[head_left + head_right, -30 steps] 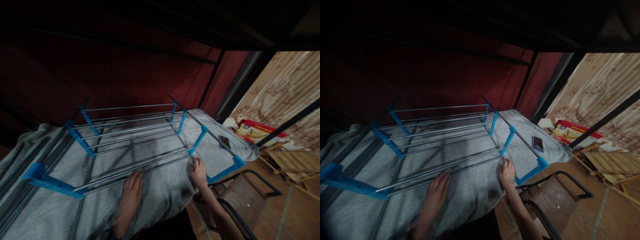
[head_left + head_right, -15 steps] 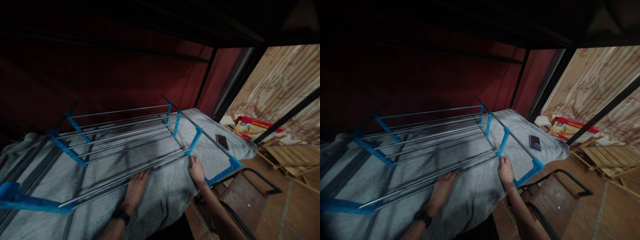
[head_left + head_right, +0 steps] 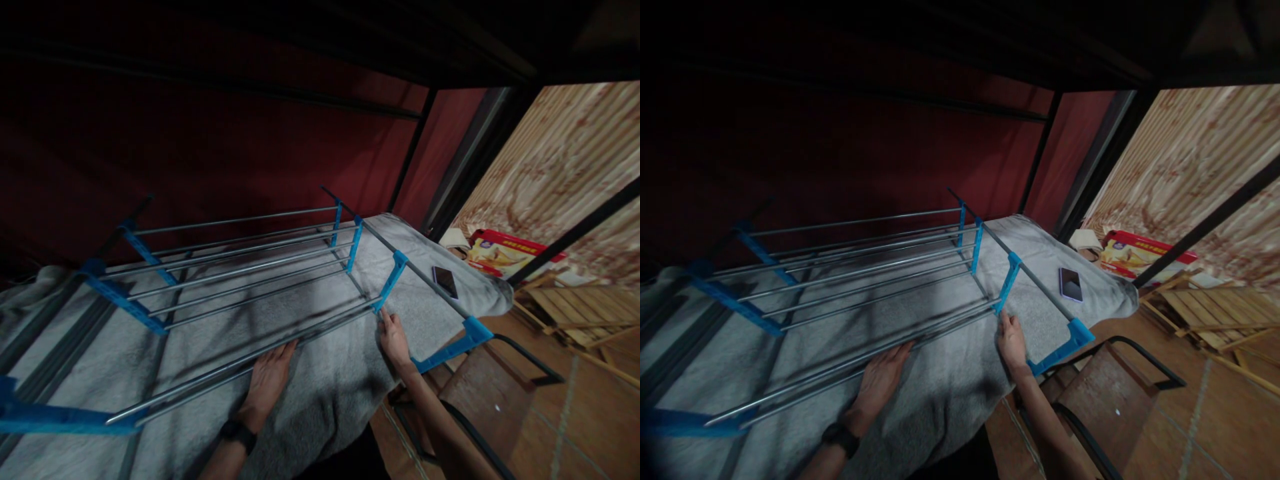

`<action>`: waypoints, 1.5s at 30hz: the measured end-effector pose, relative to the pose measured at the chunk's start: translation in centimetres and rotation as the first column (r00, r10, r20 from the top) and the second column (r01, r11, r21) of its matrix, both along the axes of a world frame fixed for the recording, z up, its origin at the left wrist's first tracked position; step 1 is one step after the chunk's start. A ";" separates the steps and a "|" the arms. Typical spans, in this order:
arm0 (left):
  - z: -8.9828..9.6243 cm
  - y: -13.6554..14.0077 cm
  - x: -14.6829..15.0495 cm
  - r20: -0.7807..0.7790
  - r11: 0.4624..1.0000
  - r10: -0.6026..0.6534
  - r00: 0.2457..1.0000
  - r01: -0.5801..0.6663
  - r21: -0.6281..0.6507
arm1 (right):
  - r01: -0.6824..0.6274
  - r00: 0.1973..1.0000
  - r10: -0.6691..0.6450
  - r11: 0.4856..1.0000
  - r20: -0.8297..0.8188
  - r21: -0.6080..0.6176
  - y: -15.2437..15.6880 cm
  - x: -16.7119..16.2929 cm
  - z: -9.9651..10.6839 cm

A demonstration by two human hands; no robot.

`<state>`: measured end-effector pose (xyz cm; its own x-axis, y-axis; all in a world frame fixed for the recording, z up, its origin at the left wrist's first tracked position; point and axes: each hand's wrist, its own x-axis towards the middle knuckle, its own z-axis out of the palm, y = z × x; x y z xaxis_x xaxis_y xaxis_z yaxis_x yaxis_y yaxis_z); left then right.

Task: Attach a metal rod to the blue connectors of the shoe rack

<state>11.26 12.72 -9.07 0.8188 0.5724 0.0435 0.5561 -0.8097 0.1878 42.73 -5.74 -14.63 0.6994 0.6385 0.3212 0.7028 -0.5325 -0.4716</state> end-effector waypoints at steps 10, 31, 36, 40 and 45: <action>0.1 0.4 0.1 0.027 0.999 -0.052 0.998 0.052 -0.016 | 0.010 1.000 -0.009 0.999 -0.017 0.042 0.3 -0.3 -0.3; 1.9 1.1 0.4 -0.026 0.981 -0.091 0.996 0.085 -0.172 | -0.019 0.998 0.026 0.993 -0.059 0.116 -0.1 0.1 0.1; 2.5 1.1 0.5 -0.043 0.976 -0.063 0.997 0.053 -0.212 | -0.017 0.997 0.025 0.993 -0.069 0.119 -0.1 0.1 0.1; 2.2 1.0 0.5 -0.037 0.975 -0.063 0.997 0.054 -0.215 | -0.007 0.998 0.013 0.996 -0.062 0.089 0.0 0.3 -0.1; 2.2 0.9 0.6 -0.031 0.978 -0.072 0.997 0.065 -0.196 | -0.013 0.999 0.017 0.997 -0.047 0.078 -0.1 0.5 -0.4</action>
<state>11.82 13.59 -6.83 0.8554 0.5093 -0.0948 0.5101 -0.7961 0.3256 43.19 -5.81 -15.02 0.7059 0.6232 0.3367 0.6859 -0.4826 -0.5446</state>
